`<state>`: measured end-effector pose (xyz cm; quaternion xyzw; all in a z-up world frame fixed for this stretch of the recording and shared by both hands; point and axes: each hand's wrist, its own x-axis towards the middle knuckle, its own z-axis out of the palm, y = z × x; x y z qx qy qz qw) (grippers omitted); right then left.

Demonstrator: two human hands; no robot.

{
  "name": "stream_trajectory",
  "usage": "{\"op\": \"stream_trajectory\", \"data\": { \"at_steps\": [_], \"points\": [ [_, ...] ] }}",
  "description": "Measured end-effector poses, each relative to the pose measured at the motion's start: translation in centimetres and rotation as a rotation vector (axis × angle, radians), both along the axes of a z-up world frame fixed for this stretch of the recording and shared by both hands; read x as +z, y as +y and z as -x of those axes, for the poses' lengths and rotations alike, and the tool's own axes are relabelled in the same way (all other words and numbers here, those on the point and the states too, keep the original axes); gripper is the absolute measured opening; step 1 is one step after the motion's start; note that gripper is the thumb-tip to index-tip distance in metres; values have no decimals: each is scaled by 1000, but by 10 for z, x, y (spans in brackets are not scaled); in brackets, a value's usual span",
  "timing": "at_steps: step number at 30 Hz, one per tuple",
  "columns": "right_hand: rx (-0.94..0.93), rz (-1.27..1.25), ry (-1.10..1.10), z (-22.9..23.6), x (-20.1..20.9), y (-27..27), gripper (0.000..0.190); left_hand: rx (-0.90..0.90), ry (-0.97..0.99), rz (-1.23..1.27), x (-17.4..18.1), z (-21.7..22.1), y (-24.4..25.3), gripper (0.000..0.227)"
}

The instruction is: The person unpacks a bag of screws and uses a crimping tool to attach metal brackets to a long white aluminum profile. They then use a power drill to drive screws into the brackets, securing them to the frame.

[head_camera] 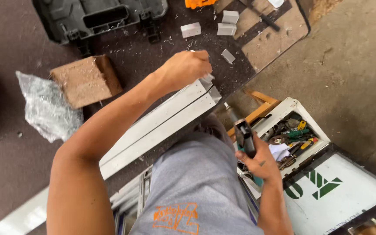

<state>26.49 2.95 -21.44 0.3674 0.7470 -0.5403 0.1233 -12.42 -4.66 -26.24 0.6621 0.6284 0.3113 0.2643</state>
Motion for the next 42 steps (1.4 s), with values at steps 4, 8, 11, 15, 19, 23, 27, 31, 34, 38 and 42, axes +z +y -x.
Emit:
{"op": "stream_trajectory", "data": {
  "at_steps": [4,8,11,15,19,23,27,31,34,38,42],
  "points": [
    [-76,23,-9,13,3,-28,91,-173,180,55,-12,-3,19,7],
    [-132,-32,-90,10,5,-52,94,-270,177,91,-14,2,28,4],
    [-174,-78,-90,7,6,-64,99,-310,212,55,-14,0,30,6],
    [-227,-92,-188,5,7,-75,100,-323,154,127,-8,3,29,7],
    [-271,-42,-208,13,9,-80,96,-363,58,260,5,12,22,5],
    [-263,-82,-193,24,11,-85,105,-369,-57,343,11,13,26,12],
    [-216,-111,-185,38,16,-86,101,-383,-105,369,12,15,28,21],
    [-182,-132,-120,52,24,-81,95,-434,-59,467,11,15,33,22],
    [-190,-65,-185,64,28,-81,94,-449,-51,465,11,14,34,23],
    [-130,-84,-163,80,31,-81,90,-457,-49,495,9,14,30,24],
    [-90,-92,-152,94,29,-76,86,-464,-77,439,5,14,29,25]
  ]
}}
